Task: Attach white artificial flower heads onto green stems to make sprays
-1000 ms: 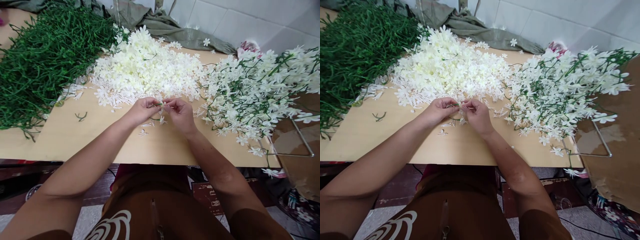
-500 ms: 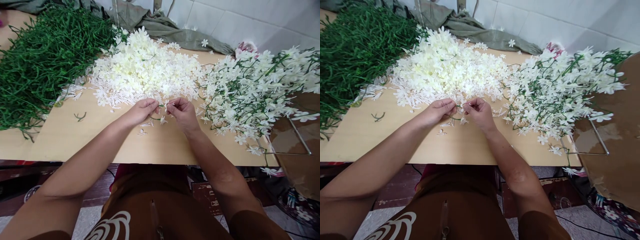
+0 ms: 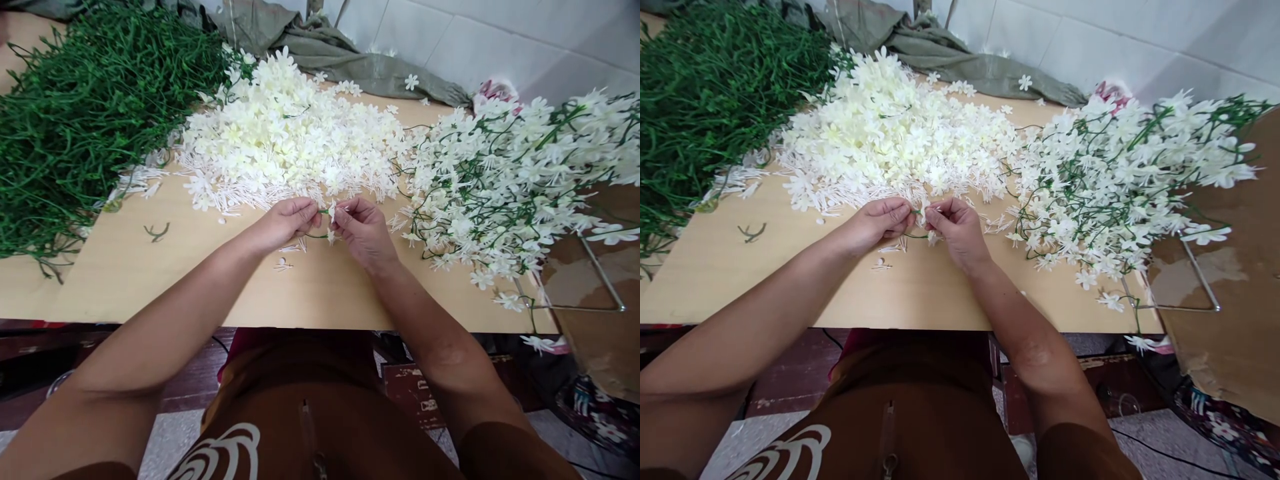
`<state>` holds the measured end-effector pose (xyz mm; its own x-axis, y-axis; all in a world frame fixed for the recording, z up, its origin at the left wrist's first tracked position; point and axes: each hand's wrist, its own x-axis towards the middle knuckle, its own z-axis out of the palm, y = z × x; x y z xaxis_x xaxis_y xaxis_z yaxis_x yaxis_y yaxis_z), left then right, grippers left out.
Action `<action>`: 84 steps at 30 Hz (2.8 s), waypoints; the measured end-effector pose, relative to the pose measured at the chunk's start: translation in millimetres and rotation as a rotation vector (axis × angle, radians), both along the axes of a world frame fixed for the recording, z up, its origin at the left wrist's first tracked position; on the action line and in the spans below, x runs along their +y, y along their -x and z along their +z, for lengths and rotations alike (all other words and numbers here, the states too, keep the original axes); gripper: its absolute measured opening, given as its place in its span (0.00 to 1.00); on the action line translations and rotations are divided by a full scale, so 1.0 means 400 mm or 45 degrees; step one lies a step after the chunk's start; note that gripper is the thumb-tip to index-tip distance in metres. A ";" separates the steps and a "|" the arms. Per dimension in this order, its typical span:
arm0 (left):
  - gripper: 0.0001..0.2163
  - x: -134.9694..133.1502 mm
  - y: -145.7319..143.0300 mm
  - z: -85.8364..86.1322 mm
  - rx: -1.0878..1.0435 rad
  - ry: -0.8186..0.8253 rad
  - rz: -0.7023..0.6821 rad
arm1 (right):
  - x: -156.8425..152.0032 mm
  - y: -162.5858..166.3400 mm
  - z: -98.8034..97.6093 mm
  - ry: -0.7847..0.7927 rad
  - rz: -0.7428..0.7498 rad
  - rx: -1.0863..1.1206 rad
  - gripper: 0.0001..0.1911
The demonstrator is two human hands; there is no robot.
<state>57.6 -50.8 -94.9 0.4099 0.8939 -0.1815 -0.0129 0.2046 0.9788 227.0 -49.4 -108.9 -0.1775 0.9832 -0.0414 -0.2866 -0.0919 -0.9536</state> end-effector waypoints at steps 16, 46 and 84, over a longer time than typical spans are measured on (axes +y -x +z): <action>0.21 0.000 -0.004 -0.018 -0.058 -0.055 -0.059 | -0.015 0.021 -0.022 -0.154 -0.047 -0.124 0.23; 0.13 -0.025 -0.049 -0.014 -0.001 -0.032 0.174 | -0.028 0.049 -0.023 -0.277 -0.193 -0.242 0.21; 0.28 -0.006 -0.018 -0.012 -0.083 -0.083 -0.183 | -0.012 0.018 -0.020 0.066 0.142 -0.120 0.25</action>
<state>64.8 -53.0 -99.6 0.5431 0.8344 -0.0939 -0.0519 0.1450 0.9881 220.0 -54.1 -117.0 -0.2781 0.9538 -0.1134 -0.1812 -0.1681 -0.9690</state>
